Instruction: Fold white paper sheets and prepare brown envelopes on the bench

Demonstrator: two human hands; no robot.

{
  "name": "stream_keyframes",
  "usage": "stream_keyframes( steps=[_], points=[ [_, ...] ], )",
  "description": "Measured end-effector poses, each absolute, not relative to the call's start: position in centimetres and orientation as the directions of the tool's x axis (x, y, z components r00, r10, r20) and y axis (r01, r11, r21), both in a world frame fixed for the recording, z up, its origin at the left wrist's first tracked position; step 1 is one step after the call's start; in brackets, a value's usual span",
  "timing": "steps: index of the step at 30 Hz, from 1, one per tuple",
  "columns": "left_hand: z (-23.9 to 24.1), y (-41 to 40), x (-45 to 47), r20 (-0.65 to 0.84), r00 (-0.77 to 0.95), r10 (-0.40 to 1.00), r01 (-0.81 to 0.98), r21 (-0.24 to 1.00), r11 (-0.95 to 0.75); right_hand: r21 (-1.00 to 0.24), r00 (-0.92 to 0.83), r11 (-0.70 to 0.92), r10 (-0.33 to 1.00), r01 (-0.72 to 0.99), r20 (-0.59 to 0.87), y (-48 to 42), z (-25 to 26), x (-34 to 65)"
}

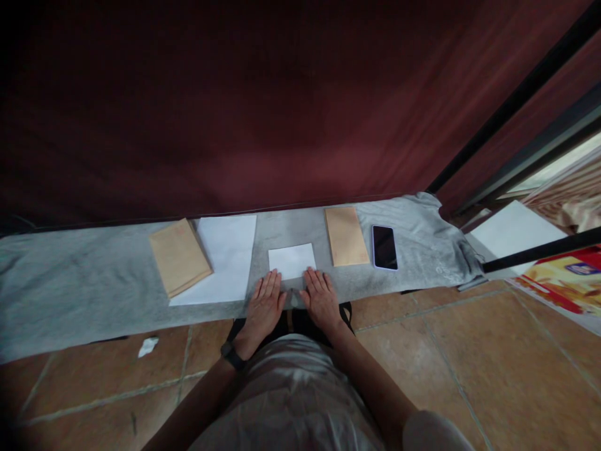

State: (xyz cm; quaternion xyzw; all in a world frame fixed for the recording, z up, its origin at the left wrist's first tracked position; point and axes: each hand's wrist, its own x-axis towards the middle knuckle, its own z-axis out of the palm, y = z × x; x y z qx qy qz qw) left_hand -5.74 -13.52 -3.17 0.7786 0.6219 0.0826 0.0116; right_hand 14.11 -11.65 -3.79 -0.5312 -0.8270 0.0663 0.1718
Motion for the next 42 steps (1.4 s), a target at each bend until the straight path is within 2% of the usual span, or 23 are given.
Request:
stream_keyframes(
  steps=[5,9,13,16,27,35,38,42],
  points=[
    [-2.6,-12.8,-5.7,0.162,0.168,0.972,0.969,0.156,-0.193,-0.344,-0.312,0.374,0.923,0.861,0.224,-11.1,-3.5,14.4],
    [-2.8,-10.8,-4.5,0.184,0.234,0.955,0.941,0.202,-0.27,-0.393,-0.376,0.444,0.895,0.805,0.241,-9.0,-2.9,12.7],
    [-3.8,-9.2,-3.5,0.146,0.311,0.939,0.924,0.187,-0.335,-0.371,-0.46,0.506,0.863,0.779,0.209,-6.8,-2.6,10.7],
    [-4.4,-8.8,-3.3,0.118,0.287,0.951,0.939,0.16,-0.304,-0.338,-0.472,0.511,0.86,0.79,0.194,-6.1,-3.2,10.5],
    [-4.7,-8.3,-6.5,0.224,0.13,0.966,0.972,0.163,-0.168,-0.286,-0.302,0.368,0.92,0.885,0.25,-6.3,-5.1,12.3],
    [-4.0,-8.4,-7.1,0.213,0.1,0.972,0.976,0.168,-0.137,-0.289,-0.234,0.299,0.942,0.909,0.238,-6.2,-4.5,12.6],
    [-3.6,-7.8,-6.0,0.205,0.134,0.97,0.97,0.173,-0.171,-0.315,-0.262,0.327,0.937,0.891,0.233,-5.4,-3.7,11.7],
    [-3.7,-6.7,-4.2,0.171,0.236,0.957,0.946,0.187,-0.266,-0.337,-0.382,0.436,0.898,0.834,0.216,-4.2,-3.0,9.9]
  ],
)
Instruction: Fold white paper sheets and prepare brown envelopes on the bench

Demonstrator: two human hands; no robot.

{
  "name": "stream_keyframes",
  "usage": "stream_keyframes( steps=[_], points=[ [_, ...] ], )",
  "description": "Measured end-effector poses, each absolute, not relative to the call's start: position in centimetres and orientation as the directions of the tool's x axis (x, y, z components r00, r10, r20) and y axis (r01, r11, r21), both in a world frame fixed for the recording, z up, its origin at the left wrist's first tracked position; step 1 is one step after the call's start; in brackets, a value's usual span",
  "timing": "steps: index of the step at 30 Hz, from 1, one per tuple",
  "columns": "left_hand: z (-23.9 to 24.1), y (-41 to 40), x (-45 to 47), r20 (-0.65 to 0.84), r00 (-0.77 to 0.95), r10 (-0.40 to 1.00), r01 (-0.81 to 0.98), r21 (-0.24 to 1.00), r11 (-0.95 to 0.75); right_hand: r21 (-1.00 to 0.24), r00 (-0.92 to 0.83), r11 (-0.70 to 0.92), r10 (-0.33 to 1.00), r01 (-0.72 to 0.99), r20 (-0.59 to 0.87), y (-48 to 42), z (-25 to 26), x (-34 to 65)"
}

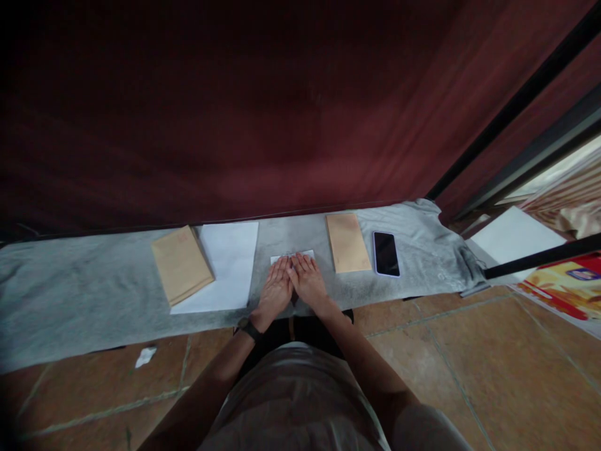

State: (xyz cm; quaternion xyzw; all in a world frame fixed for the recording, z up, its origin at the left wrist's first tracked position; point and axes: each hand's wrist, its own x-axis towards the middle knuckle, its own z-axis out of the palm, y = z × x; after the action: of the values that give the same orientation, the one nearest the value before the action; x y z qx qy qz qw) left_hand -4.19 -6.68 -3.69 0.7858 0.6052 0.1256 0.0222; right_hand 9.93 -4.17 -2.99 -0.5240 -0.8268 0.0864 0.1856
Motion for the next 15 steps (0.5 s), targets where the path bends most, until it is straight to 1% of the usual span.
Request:
stream_keyframes(
  steps=[2,5,10,15],
  points=[
    [-4.0,-6.3,-3.8,0.156,0.257,0.954,0.939,0.192,-0.285,-0.326,-0.413,0.46,0.887,0.826,0.206,-3.7,-3.0,9.4],
    [-4.4,-6.0,-4.0,0.142,0.229,0.963,0.947,0.196,-0.254,-0.297,-0.412,0.456,0.889,0.839,0.2,-3.5,-3.6,9.5],
    [-4.2,-6.0,-5.4,0.122,0.142,0.982,0.968,0.191,-0.164,-0.278,-0.335,0.393,0.912,0.876,0.236,-3.6,-4.8,10.6],
    [-3.7,-6.1,-6.4,0.107,0.04,0.993,0.973,0.223,-0.064,-0.271,-0.239,0.313,0.931,0.91,0.275,-3.9,-5.5,11.4]
  ],
)
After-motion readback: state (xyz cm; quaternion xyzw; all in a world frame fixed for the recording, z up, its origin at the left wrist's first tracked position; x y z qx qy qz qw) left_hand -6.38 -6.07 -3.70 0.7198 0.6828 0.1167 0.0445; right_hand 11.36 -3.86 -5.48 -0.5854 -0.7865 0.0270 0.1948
